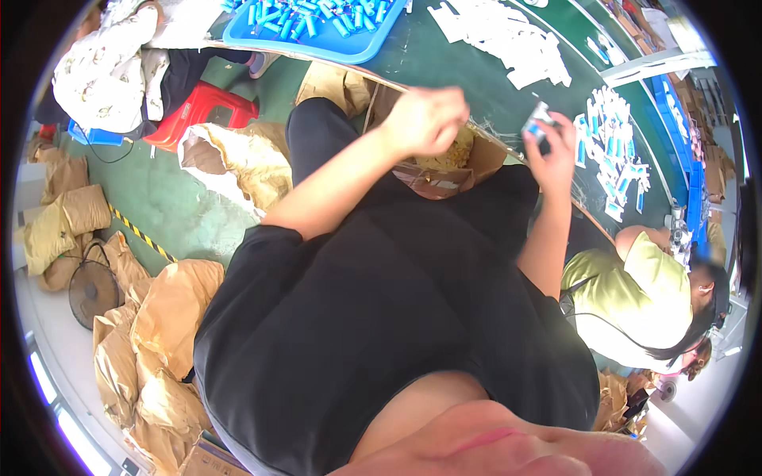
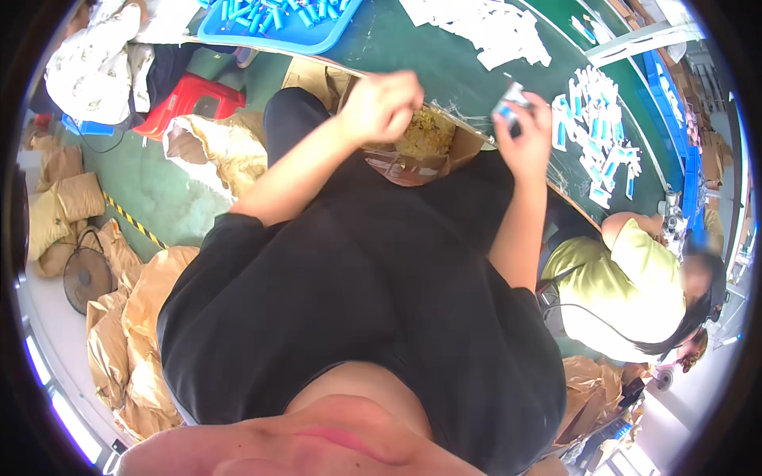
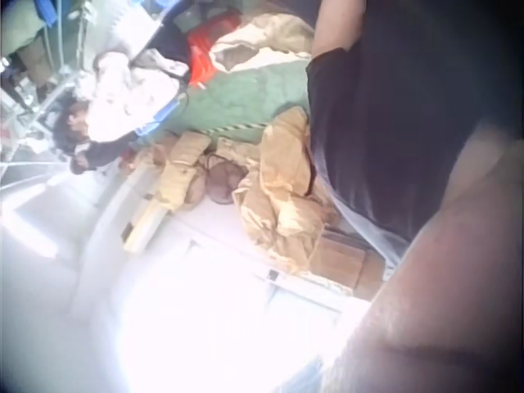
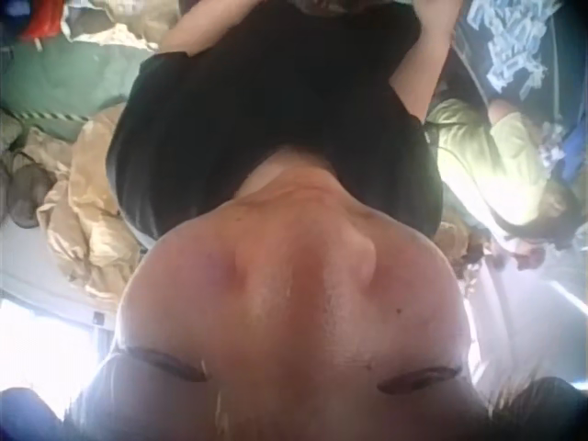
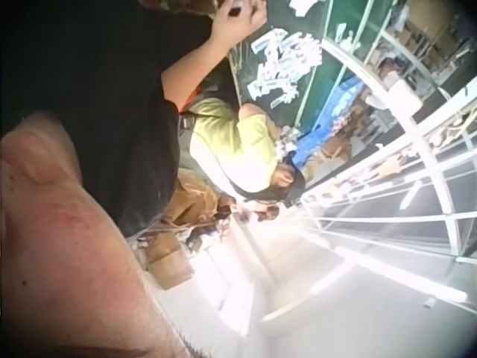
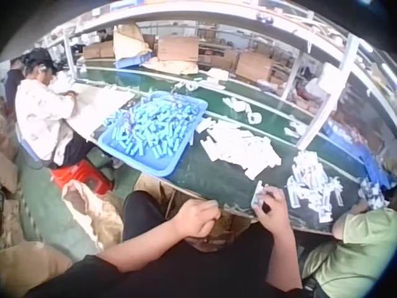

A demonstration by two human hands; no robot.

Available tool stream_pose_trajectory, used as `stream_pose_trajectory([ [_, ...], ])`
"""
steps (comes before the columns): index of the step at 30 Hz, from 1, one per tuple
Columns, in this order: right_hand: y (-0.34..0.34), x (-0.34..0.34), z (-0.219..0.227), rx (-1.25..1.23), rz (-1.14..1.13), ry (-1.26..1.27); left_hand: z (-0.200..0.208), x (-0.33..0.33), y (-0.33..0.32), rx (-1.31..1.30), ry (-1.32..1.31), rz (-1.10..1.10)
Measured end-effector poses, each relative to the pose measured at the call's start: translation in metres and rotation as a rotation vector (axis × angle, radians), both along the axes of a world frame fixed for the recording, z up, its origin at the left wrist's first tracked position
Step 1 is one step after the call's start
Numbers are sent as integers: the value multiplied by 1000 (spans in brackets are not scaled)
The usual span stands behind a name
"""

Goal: Assembling small blue plastic components into white holders on a factory production line.

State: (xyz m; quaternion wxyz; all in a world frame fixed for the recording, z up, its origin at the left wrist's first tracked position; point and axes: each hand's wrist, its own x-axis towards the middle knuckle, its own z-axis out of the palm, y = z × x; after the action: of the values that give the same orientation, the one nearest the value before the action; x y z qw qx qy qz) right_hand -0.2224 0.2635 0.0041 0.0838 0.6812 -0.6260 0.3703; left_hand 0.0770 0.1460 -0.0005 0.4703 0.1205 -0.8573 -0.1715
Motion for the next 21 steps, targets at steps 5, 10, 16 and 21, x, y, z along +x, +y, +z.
stream_pose_trajectory([
  [5,-1,2,22,-187,-87,-26,26,-48,-94,-79,-168,456],
  [10,-68,107,73,-190,282,-163,-25,-54,-151,-119,-543,594],
  [16,-170,183,79,96,555,-155,-29,-32,-116,-67,-408,531],
  [21,-261,212,44,414,415,-19,-13,-4,-57,36,-377,452],
])
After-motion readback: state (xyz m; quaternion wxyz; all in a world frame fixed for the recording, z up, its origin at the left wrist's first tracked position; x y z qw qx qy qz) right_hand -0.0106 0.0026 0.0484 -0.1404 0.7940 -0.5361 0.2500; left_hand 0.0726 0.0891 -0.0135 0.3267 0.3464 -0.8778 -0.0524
